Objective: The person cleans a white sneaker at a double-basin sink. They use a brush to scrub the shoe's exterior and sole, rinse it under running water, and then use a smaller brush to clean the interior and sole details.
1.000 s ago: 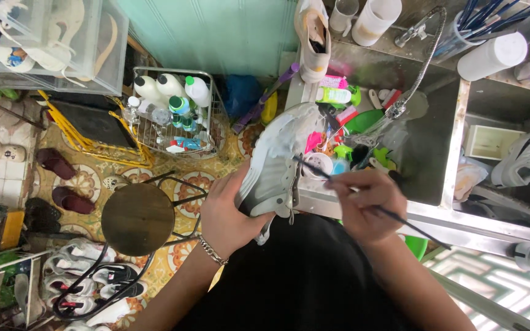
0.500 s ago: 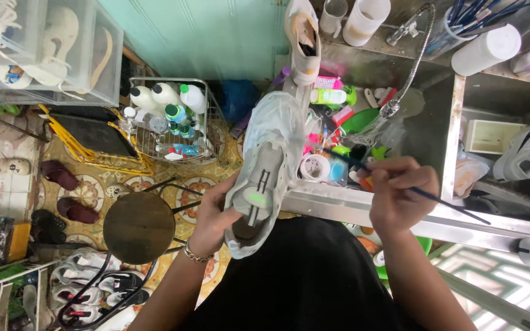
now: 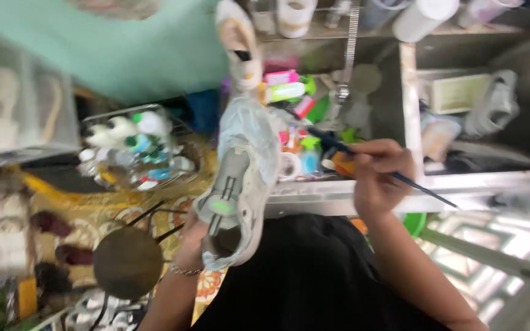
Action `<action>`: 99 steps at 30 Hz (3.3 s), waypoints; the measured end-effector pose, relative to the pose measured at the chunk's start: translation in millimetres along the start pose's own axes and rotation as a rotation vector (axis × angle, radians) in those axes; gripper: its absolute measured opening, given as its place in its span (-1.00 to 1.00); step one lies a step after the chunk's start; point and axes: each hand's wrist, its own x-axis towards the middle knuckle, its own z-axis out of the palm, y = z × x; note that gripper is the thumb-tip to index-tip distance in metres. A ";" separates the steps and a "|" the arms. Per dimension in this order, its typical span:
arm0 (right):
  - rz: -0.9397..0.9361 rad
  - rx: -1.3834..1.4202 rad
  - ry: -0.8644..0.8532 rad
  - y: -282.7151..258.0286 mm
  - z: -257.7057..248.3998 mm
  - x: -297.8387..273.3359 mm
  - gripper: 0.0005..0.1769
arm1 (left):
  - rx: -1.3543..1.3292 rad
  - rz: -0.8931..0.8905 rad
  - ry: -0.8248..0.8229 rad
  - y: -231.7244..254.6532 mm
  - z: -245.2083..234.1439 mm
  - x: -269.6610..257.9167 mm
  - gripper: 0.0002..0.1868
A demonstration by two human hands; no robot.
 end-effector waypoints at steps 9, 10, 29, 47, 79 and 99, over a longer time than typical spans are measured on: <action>0.340 0.264 0.158 8.9 -49.6 -37.7 -0.60 | 0.011 -0.277 -0.062 -30.7 22.8 13.2 -0.32; 0.341 0.252 0.177 21.2 -75.7 -38.9 -0.60 | 0.022 -0.291 -0.075 -33.6 37.5 22.0 -0.32; 1.969 -0.639 0.655 452.9 -423.8 -292.6 -0.44 | 0.312 -0.704 0.125 -150.7 371.1 157.9 -0.11; 1.849 -0.415 0.556 344.0 -401.0 -204.4 -0.60 | 0.645 -0.624 -0.130 -365.2 504.4 370.9 0.22; 0.923 -0.753 -0.903 122.2 -279.1 23.7 -0.60 | 0.354 -0.450 0.002 -141.5 198.9 80.7 -0.16; 0.184 -0.128 -0.730 136.2 87.3 -128.1 -0.90 | -0.717 -0.313 0.457 -39.6 -30.3 -55.4 -0.26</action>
